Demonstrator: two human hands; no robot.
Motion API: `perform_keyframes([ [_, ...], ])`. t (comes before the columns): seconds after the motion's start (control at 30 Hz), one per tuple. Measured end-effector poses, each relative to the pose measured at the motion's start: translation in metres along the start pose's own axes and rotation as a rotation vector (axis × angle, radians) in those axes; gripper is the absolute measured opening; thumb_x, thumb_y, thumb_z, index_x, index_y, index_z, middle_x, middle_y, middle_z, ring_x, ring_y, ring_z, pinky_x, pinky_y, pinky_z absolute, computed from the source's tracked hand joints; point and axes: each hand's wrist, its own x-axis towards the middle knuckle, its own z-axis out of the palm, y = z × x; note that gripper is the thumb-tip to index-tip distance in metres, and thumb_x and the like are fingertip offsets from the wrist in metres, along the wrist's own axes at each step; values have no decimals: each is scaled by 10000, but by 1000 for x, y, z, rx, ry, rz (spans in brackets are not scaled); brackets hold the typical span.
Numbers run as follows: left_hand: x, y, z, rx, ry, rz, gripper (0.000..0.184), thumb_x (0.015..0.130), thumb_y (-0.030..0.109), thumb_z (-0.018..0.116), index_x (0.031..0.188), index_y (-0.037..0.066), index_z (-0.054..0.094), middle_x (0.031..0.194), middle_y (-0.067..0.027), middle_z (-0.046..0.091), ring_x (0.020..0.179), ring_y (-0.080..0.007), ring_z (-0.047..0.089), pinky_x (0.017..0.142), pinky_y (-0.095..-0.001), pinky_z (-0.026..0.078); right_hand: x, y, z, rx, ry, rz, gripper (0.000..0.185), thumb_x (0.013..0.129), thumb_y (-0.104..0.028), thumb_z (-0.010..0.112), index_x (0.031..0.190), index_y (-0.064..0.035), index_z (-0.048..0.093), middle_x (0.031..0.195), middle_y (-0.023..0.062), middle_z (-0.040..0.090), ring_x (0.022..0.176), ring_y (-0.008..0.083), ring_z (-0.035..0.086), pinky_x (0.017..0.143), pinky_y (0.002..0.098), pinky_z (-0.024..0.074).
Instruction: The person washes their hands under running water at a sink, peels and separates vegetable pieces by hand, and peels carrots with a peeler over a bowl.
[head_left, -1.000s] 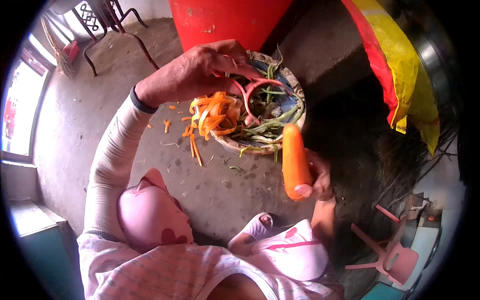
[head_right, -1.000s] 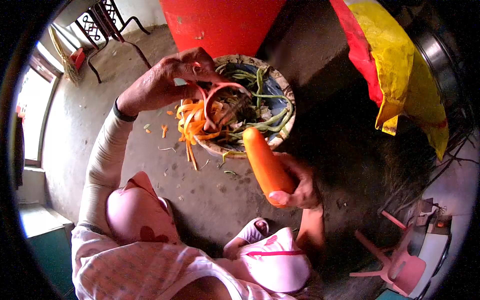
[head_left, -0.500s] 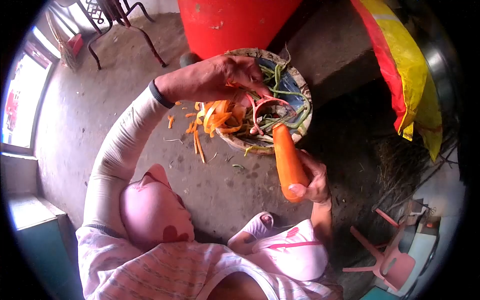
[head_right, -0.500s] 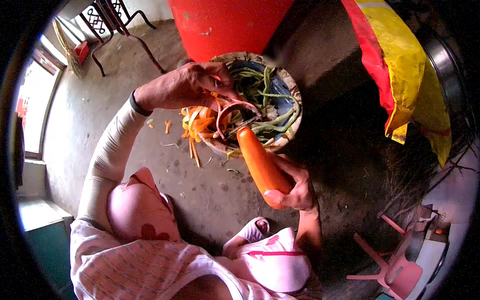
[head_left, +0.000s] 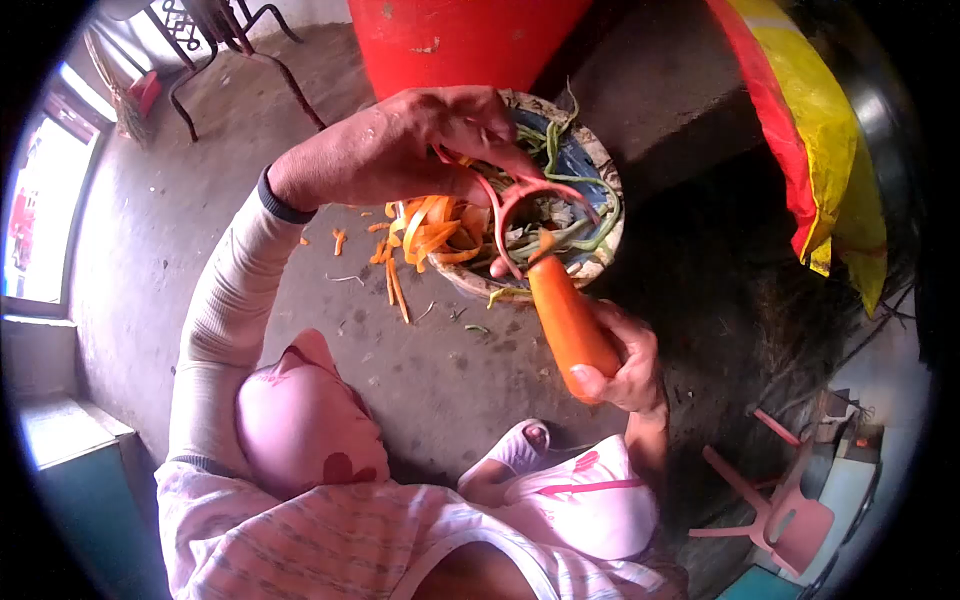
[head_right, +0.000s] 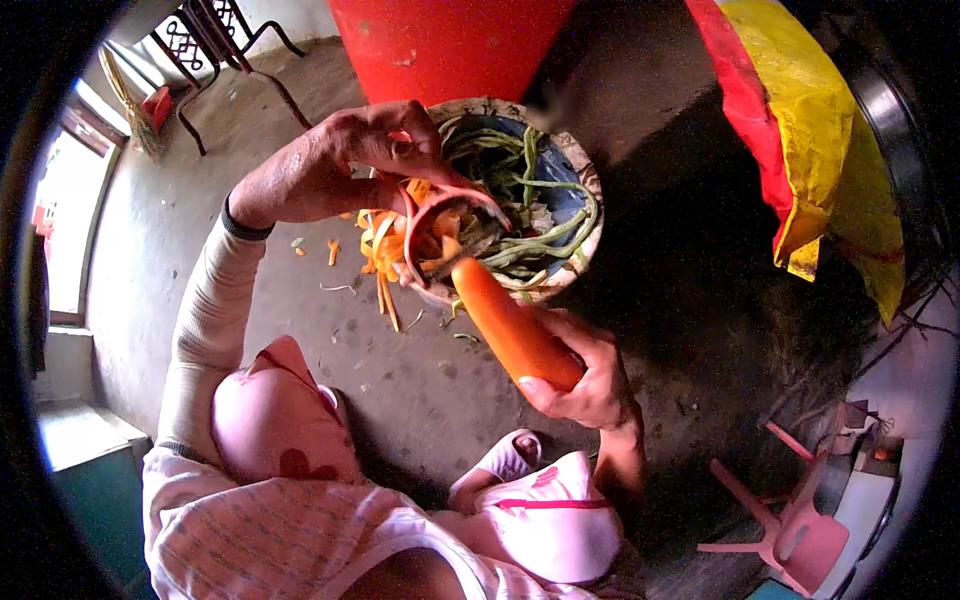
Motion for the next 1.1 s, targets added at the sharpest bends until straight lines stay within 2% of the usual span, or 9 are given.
perform_keyframes([
  [0.17,4,10,2,83,-38,104,347,825,116,657,1171,138,658,1010,-87,546,941,-243,535,871,-369,452,2,-16,-3,-309,28,-133,598,630,-123,748,1186,18,580,1064,175,649,898,277,657,822,343,511],
  [0.2,3,5,3,98,-54,116,313,871,218,620,1176,160,655,1020,-83,548,947,-229,555,839,-353,478,0,-19,-5,-341,13,-136,604,621,-115,750,1186,17,580,1060,173,649,904,284,656,825,345,510],
  [0.33,-9,-23,-9,122,-3,-56,286,906,172,574,1180,147,651,1017,-74,541,926,-210,572,800,-333,531,-7,-24,-8,-334,29,-157,614,602,-94,751,1182,15,583,1055,172,647,912,309,651,825,356,510],
  [0.43,-6,-8,-8,94,27,-3,293,898,185,584,1180,140,652,1005,-70,531,932,-208,561,835,-335,515,-6,-27,-7,-453,77,-194,595,615,-82,745,1180,13,583,1058,169,646,918,309,649,827,357,509],
  [0.6,3,17,0,197,9,134,359,806,179,672,1163,219,668,982,-70,533,927,-226,537,824,-353,472,-6,-25,-5,-461,95,-185,617,611,-116,725,1187,41,570,1014,184,641,876,285,651,797,330,504],
  [0.83,3,0,6,207,-8,46,332,817,178,663,1149,184,671,1020,-73,556,948,-244,548,834,-366,465,-7,-23,-6,-474,103,-152,587,634,-121,722,1175,52,573,1026,186,644,893,280,653,810,328,500],
  [0.9,-3,-23,-4,359,20,79,321,828,178,656,1149,173,669,1027,-79,560,945,-248,554,839,-367,466,-9,-22,-8,-430,92,-152,578,639,-118,721,1171,55,577,1029,185,646,908,280,654,820,324,499],
  [0.93,-10,-24,-12,267,3,-72,310,838,176,645,1147,171,669,1027,-82,561,941,-250,557,844,-363,468,-13,-23,-10,-396,92,-147,574,640,-115,720,1169,56,578,1030,184,647,916,280,655,825,322,498],
  [1.1,-4,-4,-7,215,33,-18,325,835,169,645,1159,178,664,1004,-79,554,937,-243,554,844,-361,469,-9,-29,-8,-463,113,-161,587,642,-107,724,1189,39,569,1051,178,643,940,288,650,832,326,501],
])
